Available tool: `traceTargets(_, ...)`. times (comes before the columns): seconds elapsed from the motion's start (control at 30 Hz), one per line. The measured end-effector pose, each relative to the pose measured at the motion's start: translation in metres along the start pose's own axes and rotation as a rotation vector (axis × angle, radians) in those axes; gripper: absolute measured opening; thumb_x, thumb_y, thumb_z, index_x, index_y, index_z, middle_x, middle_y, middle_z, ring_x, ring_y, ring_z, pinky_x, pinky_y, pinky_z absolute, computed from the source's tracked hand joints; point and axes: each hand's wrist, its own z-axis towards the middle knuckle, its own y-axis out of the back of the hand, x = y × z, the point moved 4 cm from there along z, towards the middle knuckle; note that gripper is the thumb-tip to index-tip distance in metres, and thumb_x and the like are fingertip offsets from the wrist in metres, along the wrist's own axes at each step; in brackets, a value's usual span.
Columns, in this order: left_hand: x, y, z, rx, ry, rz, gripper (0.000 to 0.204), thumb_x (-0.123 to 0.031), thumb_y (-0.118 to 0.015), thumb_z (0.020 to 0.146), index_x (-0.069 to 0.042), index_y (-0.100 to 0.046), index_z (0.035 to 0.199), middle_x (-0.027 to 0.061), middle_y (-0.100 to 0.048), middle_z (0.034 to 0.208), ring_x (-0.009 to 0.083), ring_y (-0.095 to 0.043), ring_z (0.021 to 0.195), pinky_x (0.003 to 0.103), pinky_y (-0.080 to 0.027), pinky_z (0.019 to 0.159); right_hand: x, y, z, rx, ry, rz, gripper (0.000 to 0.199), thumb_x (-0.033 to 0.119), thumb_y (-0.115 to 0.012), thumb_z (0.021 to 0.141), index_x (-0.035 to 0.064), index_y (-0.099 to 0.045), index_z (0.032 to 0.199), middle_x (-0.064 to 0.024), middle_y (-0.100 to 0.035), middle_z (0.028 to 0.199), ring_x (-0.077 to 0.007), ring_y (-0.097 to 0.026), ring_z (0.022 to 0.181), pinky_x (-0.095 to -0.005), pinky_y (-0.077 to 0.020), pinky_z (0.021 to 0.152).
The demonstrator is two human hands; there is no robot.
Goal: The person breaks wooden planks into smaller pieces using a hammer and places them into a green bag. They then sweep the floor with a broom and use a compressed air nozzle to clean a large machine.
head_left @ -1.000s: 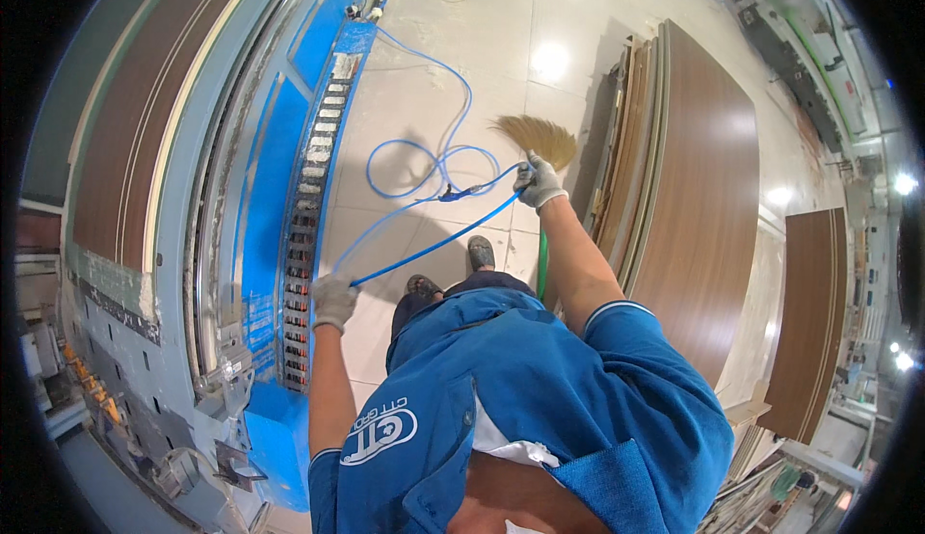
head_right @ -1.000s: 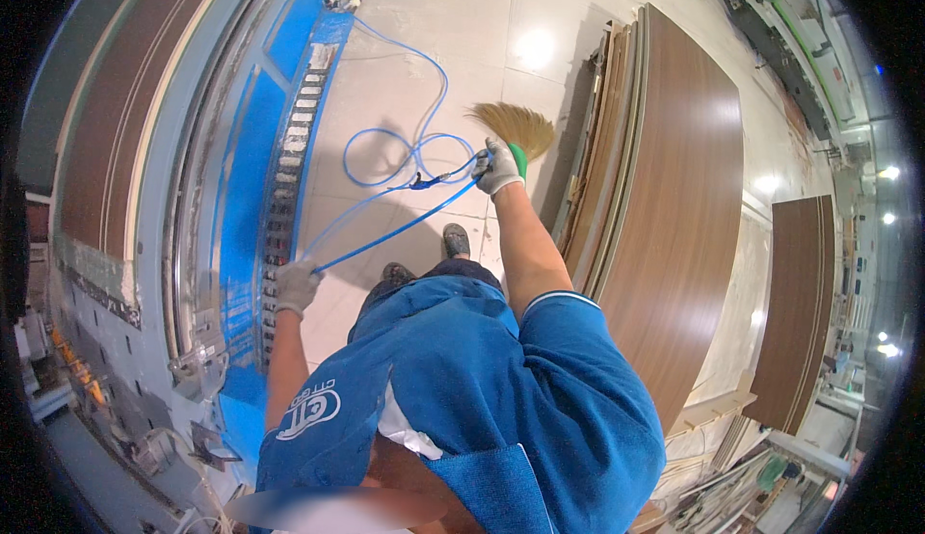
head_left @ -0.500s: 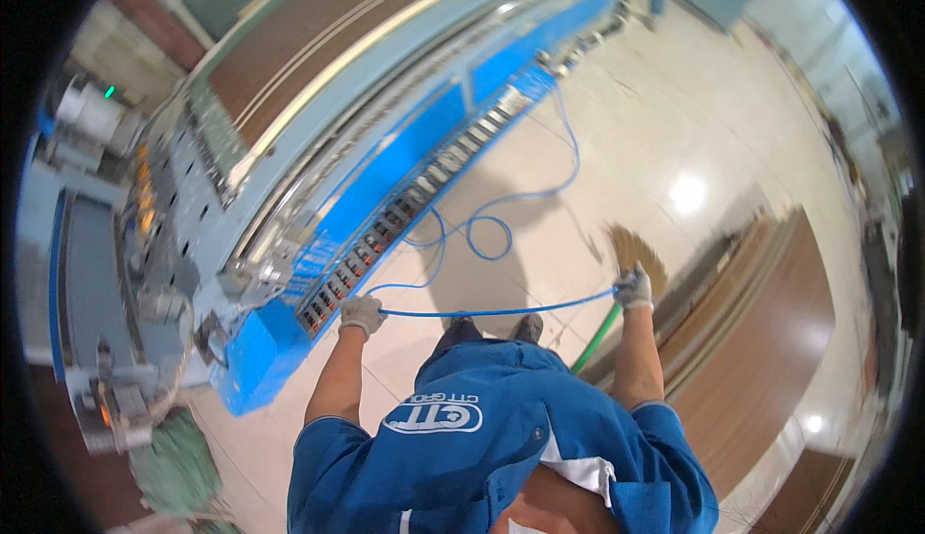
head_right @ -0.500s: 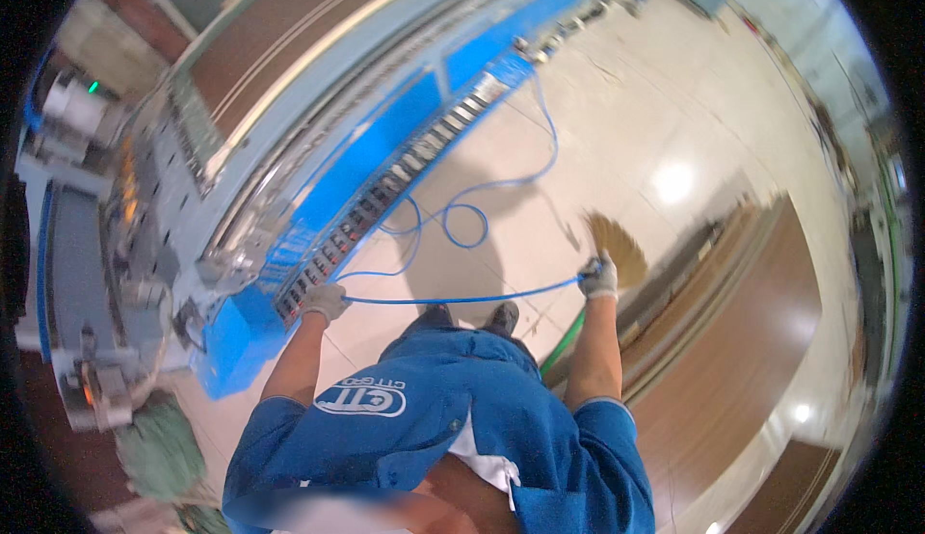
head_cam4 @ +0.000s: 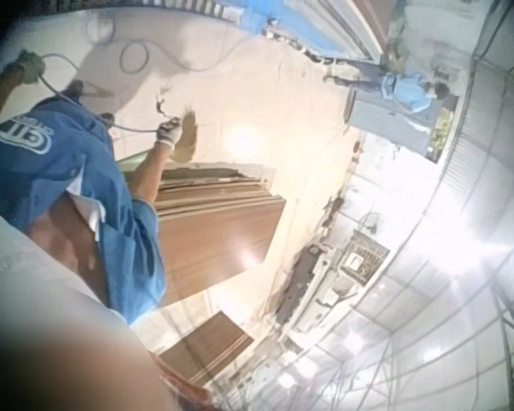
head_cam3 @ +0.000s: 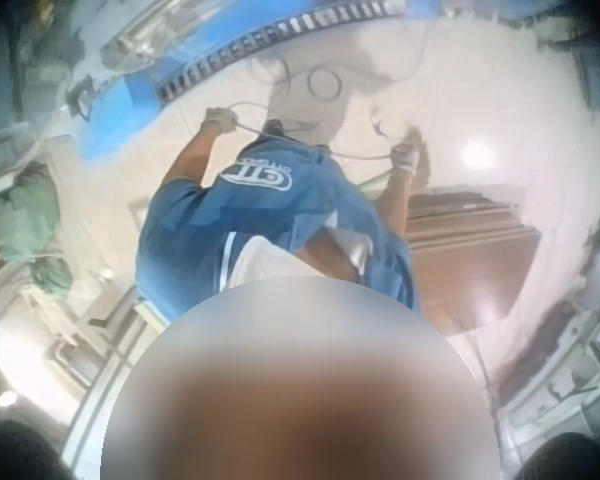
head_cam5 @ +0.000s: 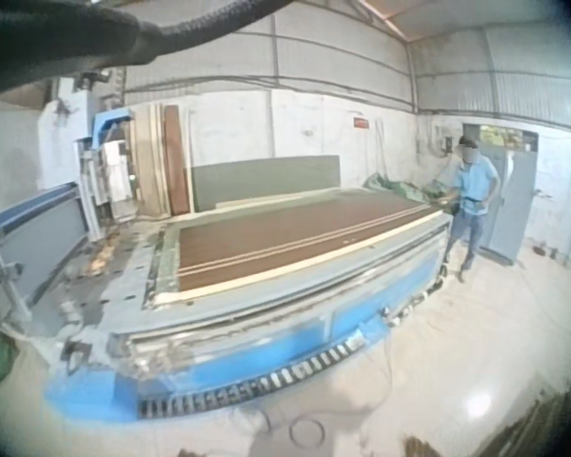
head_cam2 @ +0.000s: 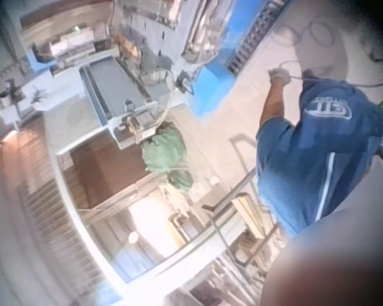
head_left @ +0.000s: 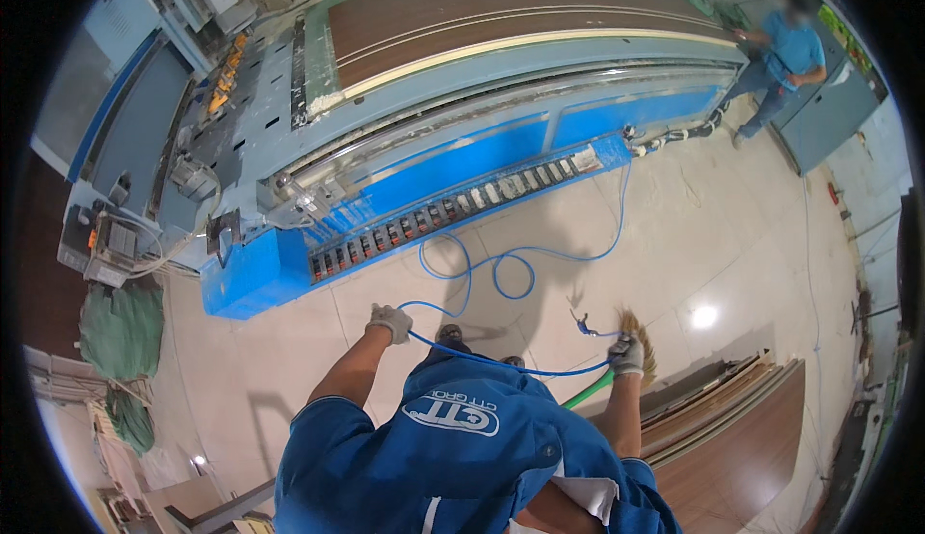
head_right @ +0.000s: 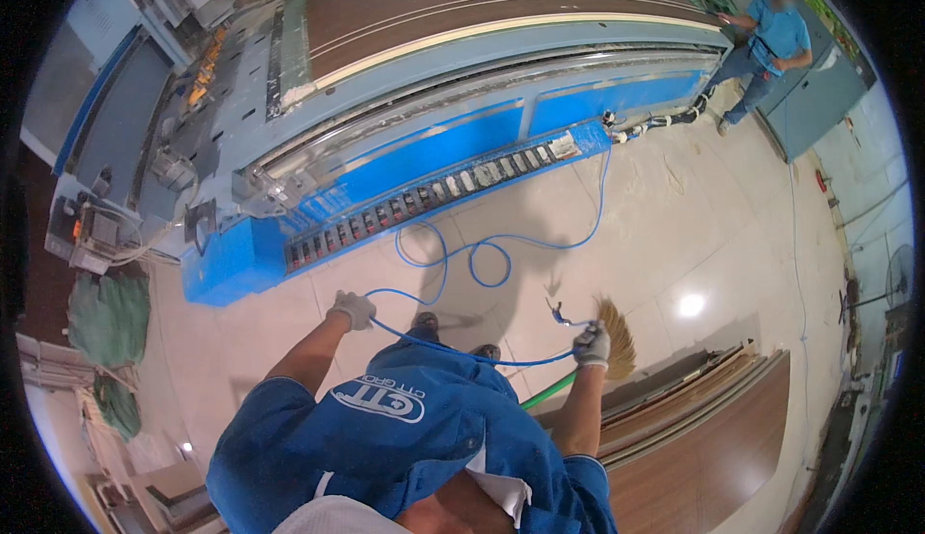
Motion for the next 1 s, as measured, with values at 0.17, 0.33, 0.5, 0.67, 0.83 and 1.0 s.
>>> traceTargets(0.17, -0.087, 0.057, 0.045, -0.097, -0.317, -1.133, 0.065, -0.058, -0.060, 0.086, -0.013, -0.054, 0.133, 0.0127, -0.060, 0.125, 0.0329, -0.060, 0.109, 0.047, -0.047, 0.094, -0.054, -0.107, -0.061, 0.417, 0.088, -0.515, 0.012, 0.021, -0.051, 0.100, 0.0127, -0.059, 0.104, 0.0094, -0.034, 0.056, -0.0027, -0.027, 0.040, -0.0192, -0.0221, 0.036)
traceTargets(0.33, -0.193, 0.175, 0.088, 0.326, -0.534, -2.470, 0.081, -0.068, -0.053, 0.088, -0.012, -0.036, 0.143, 0.0176, -0.060, 0.110, 0.0288, -0.064, 0.087, 0.045, -0.057, 0.074, -0.103, -0.164, -0.160, 0.714, 0.288, -1.115, 0.034, 0.015, -0.051, 0.099, 0.0032, -0.056, 0.130, 0.0092, -0.040, 0.063, -0.0017, -0.036, 0.050, -0.0182, -0.0293, 0.045)
traceTargets(0.5, -0.160, 0.220, 0.075, -0.252, -0.024, -2.509, 0.035, -0.040, -0.046, 0.100, -0.018, -0.043, 0.127, 0.0097, -0.058, 0.070, 0.0186, -0.049, 0.041, 0.032, -0.040, 0.035, -0.113, -0.115, -0.198, 0.957, 0.133, -1.381, 0.045, 0.017, -0.054, 0.099, 0.0040, -0.047, 0.142, 0.0011, -0.057, 0.087, -0.0072, -0.052, 0.076, -0.0197, -0.0424, 0.070)
traceTargets(0.67, -0.142, 0.198, 0.000, -0.628, -0.319, -2.144, 0.025, -0.018, -0.042, 0.102, -0.016, -0.043, 0.126, 0.0065, -0.055, 0.069, 0.0145, -0.047, 0.046, 0.029, -0.036, 0.041, -0.091, -0.149, -0.111, 0.908, 0.226, -1.083, 0.084, 0.051, -0.055, 0.096, 0.0055, -0.015, 0.155, -0.0183, -0.037, 0.150, -0.0279, -0.042, 0.135, -0.0400, -0.0394, 0.106)
traceTargets(0.83, -0.157, 0.182, -0.085, -1.203, -0.712, -1.502, 0.026, -0.010, -0.047, 0.100, -0.009, -0.044, 0.126, 0.0064, -0.053, 0.073, 0.0136, -0.051, 0.060, 0.030, -0.044, 0.055, -0.144, -0.238, -0.060, 0.819, -0.306, -0.602, 0.105, 0.072, -0.049, 0.088, 0.0024, -0.006, 0.154, -0.0225, -0.046, 0.141, -0.0389, -0.047, 0.130, -0.0447, -0.0418, 0.104)
traceTargets(1.0, -0.148, 0.141, -0.108, -0.986, -0.618, -1.372, 0.031, -0.006, -0.052, 0.096, -0.004, -0.044, 0.126, 0.0128, -0.060, 0.103, 0.0238, -0.064, 0.082, 0.035, -0.050, 0.075, -0.214, -0.277, -0.053, 0.678, -0.405, -0.374, 0.081, 0.070, -0.057, 0.084, -0.0025, -0.049, 0.118, -0.0174, -0.062, 0.101, -0.0272, -0.067, 0.081, -0.0320, -0.0576, 0.063)
